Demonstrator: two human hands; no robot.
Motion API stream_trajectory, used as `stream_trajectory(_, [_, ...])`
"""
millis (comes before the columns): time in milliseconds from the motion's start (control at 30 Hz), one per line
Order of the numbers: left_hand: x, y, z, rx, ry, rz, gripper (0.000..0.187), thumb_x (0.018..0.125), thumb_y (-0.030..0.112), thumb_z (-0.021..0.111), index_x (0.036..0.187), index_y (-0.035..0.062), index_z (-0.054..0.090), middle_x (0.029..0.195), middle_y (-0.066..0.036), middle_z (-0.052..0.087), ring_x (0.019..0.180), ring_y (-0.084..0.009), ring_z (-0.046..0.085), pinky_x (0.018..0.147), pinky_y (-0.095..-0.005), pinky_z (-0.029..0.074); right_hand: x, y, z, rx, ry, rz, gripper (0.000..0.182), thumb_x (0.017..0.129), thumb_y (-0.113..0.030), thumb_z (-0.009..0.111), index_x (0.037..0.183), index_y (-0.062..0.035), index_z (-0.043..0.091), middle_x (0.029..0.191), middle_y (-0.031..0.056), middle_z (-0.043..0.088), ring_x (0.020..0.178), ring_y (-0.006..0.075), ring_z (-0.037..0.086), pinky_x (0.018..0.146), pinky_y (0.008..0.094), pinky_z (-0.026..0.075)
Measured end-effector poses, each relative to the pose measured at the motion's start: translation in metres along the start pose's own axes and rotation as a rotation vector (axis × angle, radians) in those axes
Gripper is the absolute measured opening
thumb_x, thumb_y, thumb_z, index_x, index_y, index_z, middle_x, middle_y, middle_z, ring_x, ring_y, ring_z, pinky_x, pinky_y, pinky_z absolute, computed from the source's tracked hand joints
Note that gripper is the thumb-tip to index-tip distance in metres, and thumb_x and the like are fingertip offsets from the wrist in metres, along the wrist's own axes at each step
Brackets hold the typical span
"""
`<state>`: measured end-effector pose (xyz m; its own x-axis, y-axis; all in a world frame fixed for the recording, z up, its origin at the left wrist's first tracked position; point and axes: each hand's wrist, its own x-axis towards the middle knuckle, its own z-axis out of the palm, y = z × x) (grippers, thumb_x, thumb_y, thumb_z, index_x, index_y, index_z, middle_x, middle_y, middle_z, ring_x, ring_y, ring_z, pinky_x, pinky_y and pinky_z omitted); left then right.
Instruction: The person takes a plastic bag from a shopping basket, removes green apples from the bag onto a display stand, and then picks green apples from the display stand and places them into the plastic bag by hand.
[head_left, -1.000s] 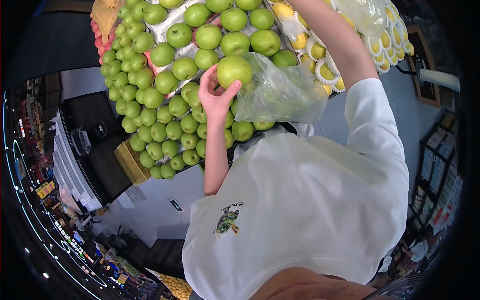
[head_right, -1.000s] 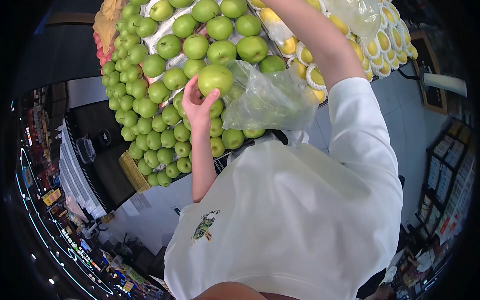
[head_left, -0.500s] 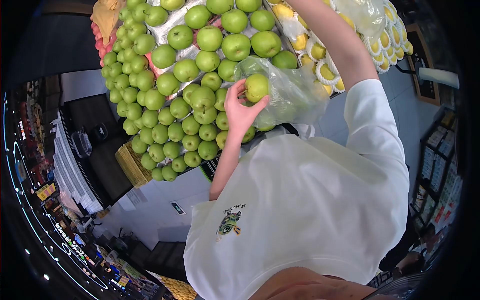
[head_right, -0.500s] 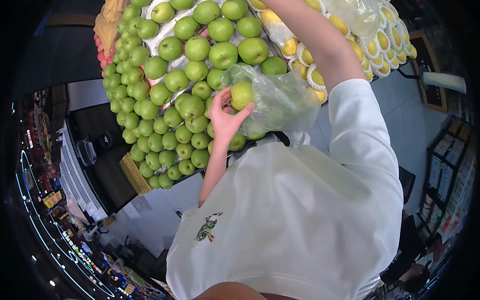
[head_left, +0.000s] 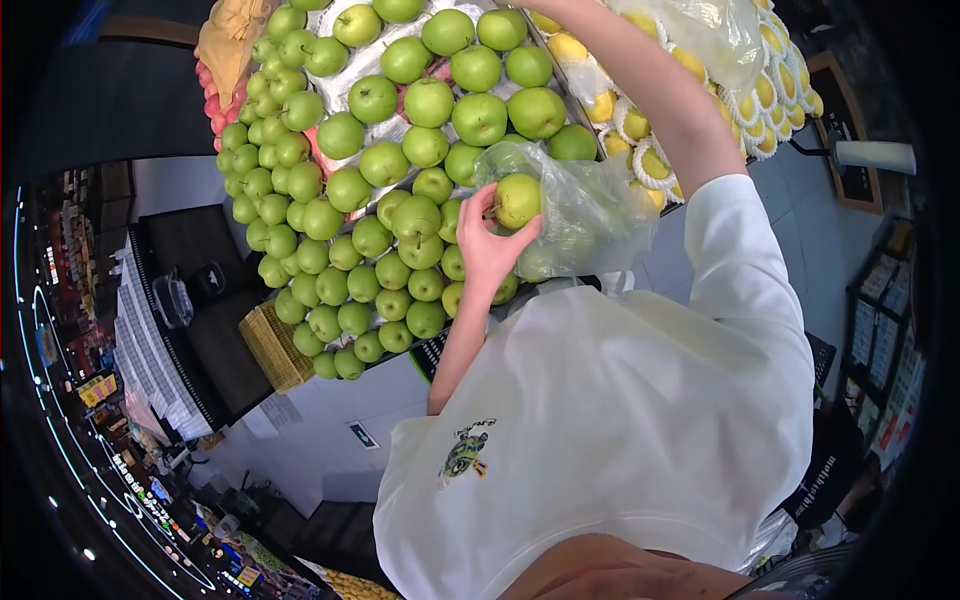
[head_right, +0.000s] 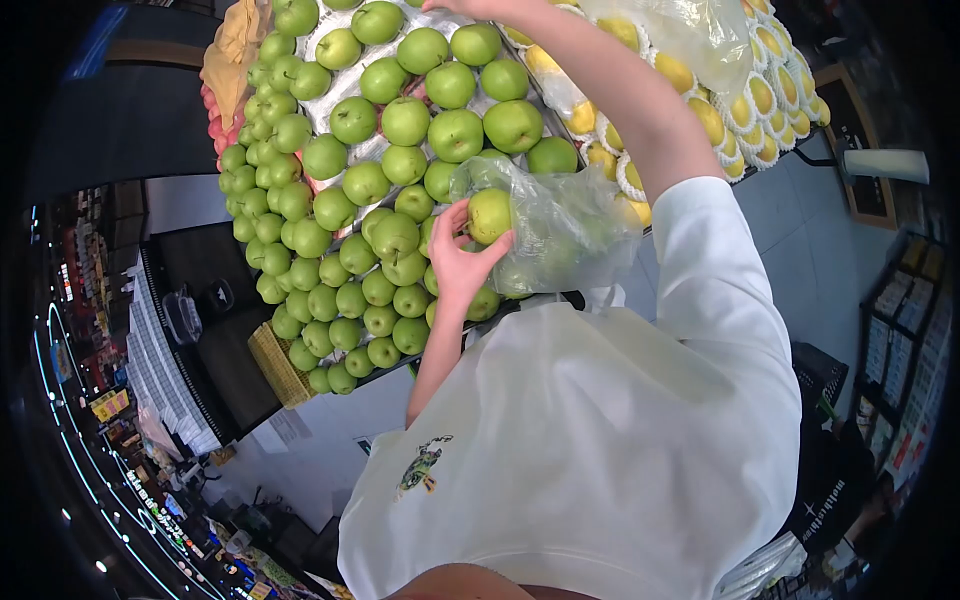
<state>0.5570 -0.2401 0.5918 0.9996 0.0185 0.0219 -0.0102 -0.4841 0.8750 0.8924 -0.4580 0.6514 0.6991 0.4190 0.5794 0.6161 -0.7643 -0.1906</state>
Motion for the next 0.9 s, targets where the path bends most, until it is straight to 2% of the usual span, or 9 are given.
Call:
stream_trajectory(133, [-0.005,-0.005,0.000,0.002,-0.021,-0.013,0.074,0.065,0.024,0.096,0.127,0.0026,0.062,0.116,-0.013,0.065,0.105,-0.0233,0.068,0.082,-0.0359,0.058,-0.004,0.001,0.015,0.000,0.282,-0.134,0.046,0.088,-0.030,0.073,0.128,-0.0120,0.061,0.131,0.0212,0.056,0.124,0.0456,0.046,0.111,0.0573,0.032])
stream_trajectory(267, [-0.008,-0.013,0.004,0.001,-0.033,-0.020,0.073,0.065,0.024,0.096,0.127,0.0021,0.062,0.115,-0.013,0.065,0.104,-0.0241,0.068,0.082,-0.0362,0.058,-0.002,-0.011,-0.005,-0.026,0.255,-0.173,0.042,0.087,-0.029,0.072,0.124,-0.0123,0.063,0.129,0.0204,0.056,0.121,0.0454,0.047,0.109,0.0570,0.033])
stream_trajectory(367, [-0.010,-0.012,0.005,-0.015,-0.021,-0.038,0.072,0.066,0.024,0.095,0.126,0.0018,0.062,0.116,-0.014,0.065,0.104,-0.0245,0.068,0.082,-0.0362,0.058,0.002,-0.020,-0.009,-0.054,0.200,-0.070,0.040,0.088,-0.030,0.071,0.122,-0.0126,0.064,0.128,0.0204,0.057,0.120,0.0459,0.047,0.109,0.0568,0.033])
stream_trajectory(467, [-0.011,-0.014,0.006,-0.020,-0.022,-0.027,0.073,0.067,0.023,0.095,0.128,0.0021,0.061,0.117,-0.014,0.063,0.105,-0.0249,0.068,0.082,-0.0362,0.058,0.004,-0.004,0.009,-0.037,0.145,-0.073,0.042,0.089,-0.030,0.070,0.126,-0.0125,0.064,0.132,0.0207,0.057,0.124,0.0459,0.047,0.112,0.0560,0.032])
stream_trajectory(567, [-0.013,-0.016,0.006,0.006,-0.038,-0.021,0.075,0.069,0.024,0.094,0.131,0.0027,0.058,0.121,-0.014,0.061,0.109,-0.0255,0.066,0.085,-0.0362,0.057,0.006,0.000,0.025,-0.063,0.230,-0.049,0.047,0.089,-0.030,0.070,0.132,-0.0113,0.062,0.138,0.0213,0.056,0.130,0.0458,0.045,0.115,0.0548,0.031])
stream_trajectory(633, [-0.012,-0.012,0.002,0.055,-0.070,-0.016,0.077,0.070,0.024,0.093,0.133,0.0031,0.055,0.122,-0.014,0.060,0.110,-0.0264,0.065,0.087,-0.0368,0.056,0.016,-0.011,0.022,0.485,0.187,0.429,0.051,0.091,-0.030,0.069,0.136,-0.0100,0.061,0.144,0.0216,0.054,0.135,0.0456,0.042,0.117,0.0537,0.029])
stream_trajectory(667, [-0.011,-0.010,-0.001,0.102,-0.106,-0.012,0.078,0.071,0.025,0.093,0.135,0.0036,0.053,0.124,-0.015,0.059,0.112,-0.0273,0.064,0.090,-0.0374,0.055,0.015,-0.006,0.029,0.487,0.186,0.428,0.051,0.091,-0.030,0.069,0.136,-0.0100,0.061,0.144,0.0216,0.054,0.135,0.0456,0.042,0.117,0.0537,0.029])
stream_trajectory(733, [-0.011,-0.009,-0.003,0.118,-0.138,-0.005,0.079,0.072,0.025,0.092,0.136,0.0036,0.052,0.125,-0.016,0.057,0.114,-0.0299,0.062,0.093,-0.0390,0.053,0.013,0.008,0.044,-0.129,0.187,0.039,0.050,0.090,-0.030,0.069,0.135,-0.0092,0.062,0.141,0.0222,0.055,0.133,0.0456,0.044,0.115,0.0545,0.031])
stream_trajectory(900, [-0.014,-0.002,-0.012,0.183,-0.235,0.041,0.083,0.070,0.023,0.091,0.139,0.0045,0.049,0.129,-0.019,0.054,0.119,-0.0382,0.058,0.100,-0.0447,0.050,0.010,0.003,0.033,-0.129,0.203,-0.013,0.051,0.088,-0.030,0.070,0.133,-0.0089,0.062,0.137,0.0227,0.057,0.127,0.0457,0.048,0.110,0.0563,0.035])
